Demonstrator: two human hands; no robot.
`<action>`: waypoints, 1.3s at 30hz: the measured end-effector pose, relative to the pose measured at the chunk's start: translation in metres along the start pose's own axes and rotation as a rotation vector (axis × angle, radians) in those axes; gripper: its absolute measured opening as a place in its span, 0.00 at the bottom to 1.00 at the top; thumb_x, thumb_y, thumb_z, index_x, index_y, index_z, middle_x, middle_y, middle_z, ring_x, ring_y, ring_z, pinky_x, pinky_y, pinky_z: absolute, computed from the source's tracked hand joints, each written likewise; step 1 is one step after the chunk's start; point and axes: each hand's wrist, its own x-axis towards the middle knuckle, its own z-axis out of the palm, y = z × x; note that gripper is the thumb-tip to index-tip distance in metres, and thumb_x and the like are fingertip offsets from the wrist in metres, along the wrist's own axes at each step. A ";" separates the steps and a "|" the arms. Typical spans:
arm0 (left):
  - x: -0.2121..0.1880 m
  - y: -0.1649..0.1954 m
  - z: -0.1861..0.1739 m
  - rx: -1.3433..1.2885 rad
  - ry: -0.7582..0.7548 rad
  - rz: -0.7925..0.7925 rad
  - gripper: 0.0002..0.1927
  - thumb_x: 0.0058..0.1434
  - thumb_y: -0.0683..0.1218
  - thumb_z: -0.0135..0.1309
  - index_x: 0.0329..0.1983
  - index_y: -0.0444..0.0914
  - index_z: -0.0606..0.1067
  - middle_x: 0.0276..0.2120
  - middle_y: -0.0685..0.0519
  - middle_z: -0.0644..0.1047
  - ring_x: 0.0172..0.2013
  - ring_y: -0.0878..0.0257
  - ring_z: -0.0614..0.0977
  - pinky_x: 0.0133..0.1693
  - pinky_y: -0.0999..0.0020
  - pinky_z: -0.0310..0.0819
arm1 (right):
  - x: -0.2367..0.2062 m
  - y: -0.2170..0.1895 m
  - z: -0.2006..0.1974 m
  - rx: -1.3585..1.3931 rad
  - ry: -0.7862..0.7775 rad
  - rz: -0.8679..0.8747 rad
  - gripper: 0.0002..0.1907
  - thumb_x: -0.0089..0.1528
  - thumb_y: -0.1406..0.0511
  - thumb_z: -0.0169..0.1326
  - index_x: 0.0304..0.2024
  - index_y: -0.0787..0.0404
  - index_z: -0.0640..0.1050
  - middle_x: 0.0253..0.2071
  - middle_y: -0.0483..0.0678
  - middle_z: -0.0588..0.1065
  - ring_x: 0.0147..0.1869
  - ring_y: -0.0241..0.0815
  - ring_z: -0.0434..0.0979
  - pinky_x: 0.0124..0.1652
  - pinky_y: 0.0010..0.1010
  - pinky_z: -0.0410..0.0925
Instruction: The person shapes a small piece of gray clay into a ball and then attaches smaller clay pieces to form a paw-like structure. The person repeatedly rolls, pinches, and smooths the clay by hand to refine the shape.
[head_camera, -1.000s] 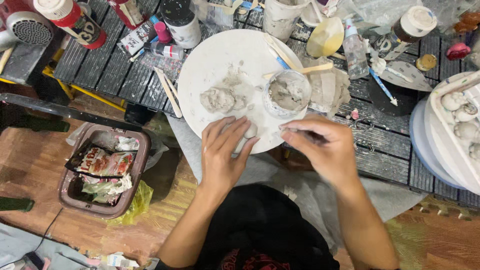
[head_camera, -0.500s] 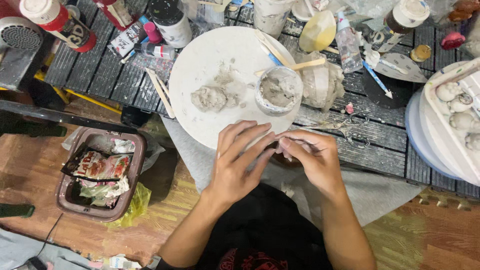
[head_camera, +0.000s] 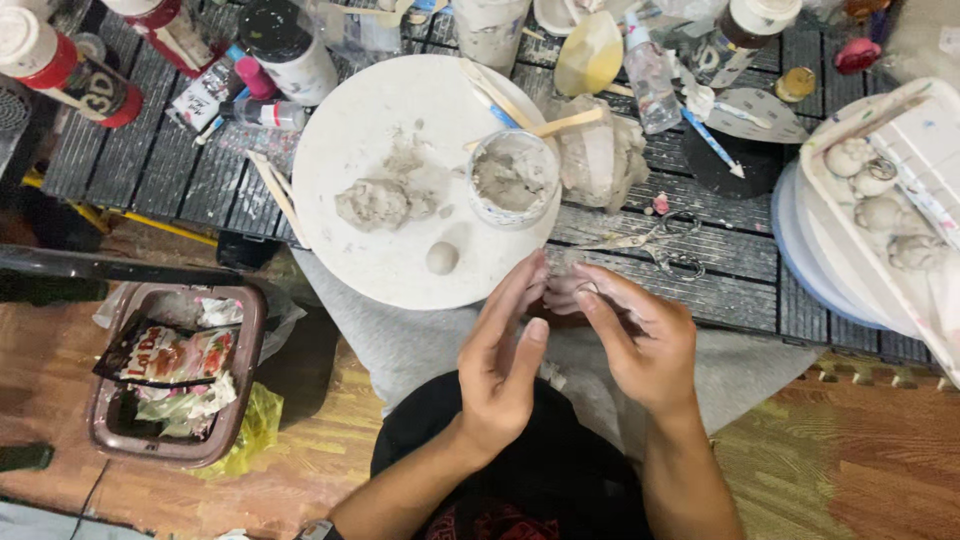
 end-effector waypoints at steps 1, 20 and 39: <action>0.001 -0.004 0.003 -0.058 -0.006 -0.041 0.24 0.73 0.38 0.46 0.71 0.28 0.63 0.71 0.38 0.66 0.71 0.52 0.69 0.72 0.61 0.61 | -0.002 0.002 -0.002 0.005 0.012 0.002 0.15 0.67 0.75 0.55 0.56 0.73 0.77 0.46 0.55 0.82 0.48 0.38 0.84 0.50 0.26 0.76; 0.040 0.000 -0.018 0.272 -0.564 0.153 0.18 0.66 0.43 0.63 0.59 0.38 0.79 0.54 0.51 0.83 0.57 0.54 0.81 0.61 0.58 0.77 | 0.008 0.054 -0.034 0.788 -0.418 0.310 0.50 0.56 0.72 0.70 0.76 0.76 0.60 0.38 0.53 0.82 0.34 0.31 0.78 0.36 0.18 0.69; 0.037 -0.010 -0.017 0.114 -0.351 0.179 0.11 0.71 0.35 0.54 0.56 0.31 0.78 0.45 0.44 0.83 0.49 0.57 0.84 0.54 0.65 0.79 | -0.014 0.034 -0.011 0.972 -0.156 0.327 0.34 0.61 0.72 0.56 0.69 0.70 0.63 0.61 0.52 0.77 0.58 0.48 0.80 0.54 0.43 0.77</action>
